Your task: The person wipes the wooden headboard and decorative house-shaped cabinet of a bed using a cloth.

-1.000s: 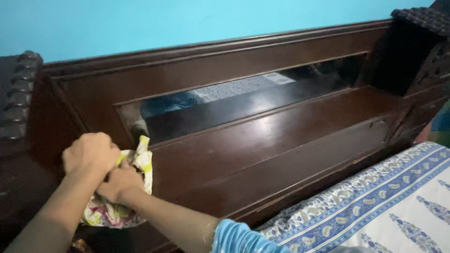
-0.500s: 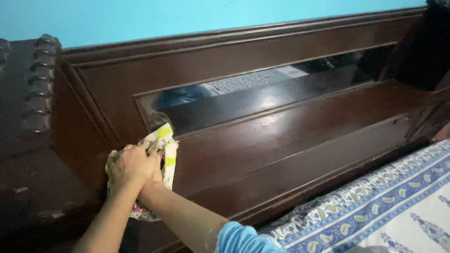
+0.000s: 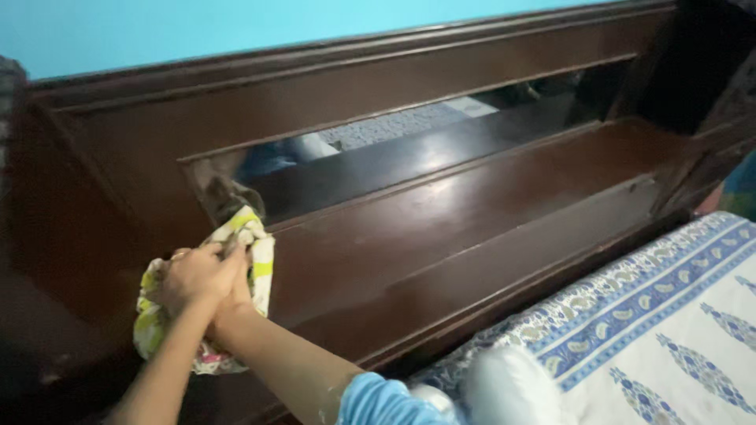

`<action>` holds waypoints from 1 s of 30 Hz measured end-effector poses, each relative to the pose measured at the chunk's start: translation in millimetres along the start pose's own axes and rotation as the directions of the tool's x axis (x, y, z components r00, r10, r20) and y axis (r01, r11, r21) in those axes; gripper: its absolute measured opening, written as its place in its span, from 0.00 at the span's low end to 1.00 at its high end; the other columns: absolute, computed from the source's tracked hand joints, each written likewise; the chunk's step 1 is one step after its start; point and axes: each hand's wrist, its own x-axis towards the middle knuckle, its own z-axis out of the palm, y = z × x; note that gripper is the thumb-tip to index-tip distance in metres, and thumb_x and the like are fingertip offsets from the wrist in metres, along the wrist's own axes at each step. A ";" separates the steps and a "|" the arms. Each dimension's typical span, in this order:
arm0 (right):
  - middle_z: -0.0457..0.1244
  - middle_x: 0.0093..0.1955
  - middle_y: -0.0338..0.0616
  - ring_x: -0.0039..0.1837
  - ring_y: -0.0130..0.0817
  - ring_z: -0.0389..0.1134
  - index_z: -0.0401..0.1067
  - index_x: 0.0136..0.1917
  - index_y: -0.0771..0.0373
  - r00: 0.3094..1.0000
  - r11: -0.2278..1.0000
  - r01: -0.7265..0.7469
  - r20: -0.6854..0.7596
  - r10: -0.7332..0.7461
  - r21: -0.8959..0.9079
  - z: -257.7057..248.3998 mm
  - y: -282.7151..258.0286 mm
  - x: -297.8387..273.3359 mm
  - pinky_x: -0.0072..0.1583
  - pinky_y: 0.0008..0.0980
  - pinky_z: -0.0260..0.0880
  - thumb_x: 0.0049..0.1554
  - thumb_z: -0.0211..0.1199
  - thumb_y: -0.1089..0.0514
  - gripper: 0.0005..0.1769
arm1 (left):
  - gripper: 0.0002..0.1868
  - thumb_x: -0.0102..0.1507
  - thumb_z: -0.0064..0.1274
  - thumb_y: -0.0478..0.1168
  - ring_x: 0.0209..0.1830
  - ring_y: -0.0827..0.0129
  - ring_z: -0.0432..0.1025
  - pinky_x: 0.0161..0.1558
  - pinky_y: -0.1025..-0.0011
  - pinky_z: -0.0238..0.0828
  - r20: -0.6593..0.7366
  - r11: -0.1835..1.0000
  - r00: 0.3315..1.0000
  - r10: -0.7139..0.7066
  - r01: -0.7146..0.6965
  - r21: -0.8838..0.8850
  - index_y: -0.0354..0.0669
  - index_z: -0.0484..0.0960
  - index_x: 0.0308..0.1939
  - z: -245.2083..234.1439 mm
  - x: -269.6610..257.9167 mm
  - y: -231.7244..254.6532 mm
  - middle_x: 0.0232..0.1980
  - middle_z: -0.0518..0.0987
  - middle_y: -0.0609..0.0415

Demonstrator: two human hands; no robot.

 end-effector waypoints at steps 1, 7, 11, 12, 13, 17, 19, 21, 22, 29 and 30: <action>0.51 0.81 0.43 0.81 0.47 0.47 0.53 0.81 0.43 0.999 0.980 -0.007 0.041 -0.001 0.199 -0.6 -0.4 0.5 0.74 0.65 0.39 0.57 0.48 0.22 0.46 | 0.29 0.60 0.51 0.72 0.67 0.43 0.69 0.68 0.39 0.59 0.006 1.000 1.000 0.004 -0.004 0.008 0.70 0.85 0.59 1.5 -1.3 -1.9 0.66 0.77 0.43; 0.52 0.80 0.48 0.82 0.54 0.45 0.60 0.77 0.46 0.997 0.796 -0.067 0.075 0.027 0.602 -7.7 23.1 -3.9 0.74 0.77 0.36 0.57 0.54 0.32 0.39 | 0.29 0.57 0.57 0.70 0.62 0.48 0.72 0.62 0.51 0.68 -0.178 0.994 0.978 0.109 -0.104 0.037 0.65 0.88 0.55 12.9 1.5 -10.4 0.63 0.80 0.52; 0.52 0.80 0.52 0.82 0.61 0.45 0.59 0.78 0.53 0.994 0.776 -0.092 0.013 0.107 0.624 4.5 52.8 -9.5 0.73 0.78 0.35 0.58 0.55 0.33 0.41 | 0.23 0.58 0.57 0.63 0.55 0.46 0.76 0.58 0.48 0.71 -0.101 0.992 0.993 -0.060 0.047 -0.121 0.65 0.89 0.51 13.4 5.6 19.0 0.55 0.84 0.50; 0.52 0.80 0.52 0.82 0.61 0.45 0.59 0.78 0.53 0.996 0.776 -0.080 0.017 0.089 0.625 17.7 59.0 -18.4 0.73 0.78 0.35 0.58 0.55 0.33 0.41 | 0.23 0.60 0.56 0.65 0.53 0.44 0.78 0.57 0.49 0.74 -0.047 0.988 0.996 -0.081 0.074 -0.137 0.62 0.90 0.50 22.5 -3.2 25.9 0.52 0.85 0.46; 0.50 0.79 0.48 0.81 0.56 0.44 0.57 0.78 0.50 0.999 0.825 -0.047 0.028 0.038 0.563 35.2 69.4 -20.9 0.72 0.76 0.36 0.46 0.58 0.27 0.52 | 0.23 0.60 0.56 0.65 0.53 0.44 0.78 0.57 0.49 0.74 -0.036 0.986 0.995 -0.096 0.090 -0.140 0.62 0.90 0.50 34.9 -8.4 40.7 0.52 0.85 0.46; 0.55 0.71 0.43 0.74 0.46 0.52 0.61 0.70 0.49 0.999 0.819 -0.053 0.037 0.038 0.571 133.8 98.2 -16.3 0.68 0.63 0.48 0.43 0.59 0.31 0.45 | 0.18 0.60 0.55 0.56 0.53 0.42 0.77 0.55 0.47 0.73 -0.142 0.995 0.989 -0.031 0.016 -0.100 0.60 0.89 0.49 64.0 -15.2 128.1 0.53 0.84 0.42; 0.62 0.64 0.42 0.67 0.40 0.61 0.67 0.61 0.50 0.988 0.680 -0.131 0.035 0.154 0.721 228.8 120.8 -8.8 0.65 0.52 0.58 0.51 0.57 0.40 0.26 | 0.18 0.58 0.57 0.55 0.55 0.43 0.75 0.56 0.46 0.70 -0.162 0.996 0.987 -0.005 -0.010 -0.091 0.57 0.89 0.47 93.7 -29.0 188.1 0.54 0.83 0.43; 0.68 0.56 0.42 0.61 0.34 0.69 0.73 0.52 0.50 0.969 0.494 -0.198 0.092 0.231 0.847 336.1 144.0 -11.8 0.62 0.40 0.69 0.59 0.55 0.50 0.11 | 0.18 0.58 0.56 0.56 0.56 0.48 0.76 0.51 0.49 0.75 -0.168 0.998 0.984 0.055 -0.055 0.007 0.52 0.89 0.44 134.2 -34.3 260.7 0.52 0.83 0.45; 0.72 0.53 0.41 0.58 0.31 0.73 0.77 0.48 0.51 0.959 0.417 -0.216 0.113 0.258 0.883 376.6 168.7 -20.0 0.60 0.34 0.74 0.63 0.54 0.54 0.09 | 0.19 0.58 0.56 0.57 0.55 0.48 0.75 0.51 0.48 0.73 -0.165 0.997 0.983 0.079 -0.080 0.000 0.52 0.88 0.43 146.5 -40.4 299.0 0.51 0.83 0.45; 0.70 0.55 0.41 0.59 0.32 0.71 0.75 0.50 0.51 0.890 0.580 -0.102 -0.186 0.415 0.808 543.7 397.3 -150.0 0.61 0.35 0.72 0.63 0.54 0.54 0.09 | 0.21 0.59 0.55 0.54 0.57 0.44 0.74 0.62 0.48 0.69 -0.177 0.768 0.800 0.573 -0.600 -0.224 0.42 0.84 0.46 269.5 -91.2 579.0 0.53 0.81 0.37; 0.70 0.55 0.41 0.59 0.33 0.71 0.75 0.51 0.51 0.875 0.602 -0.108 -0.212 0.435 0.791 556.1 432.5 -163.7 0.61 0.35 0.72 0.63 0.54 0.54 0.09 | 0.23 0.57 0.56 0.54 0.61 0.45 0.71 0.62 0.49 0.68 -0.176 0.697 0.752 0.635 -0.657 -0.289 0.43 0.84 0.49 285.8 -96.3 610.0 0.57 0.79 0.39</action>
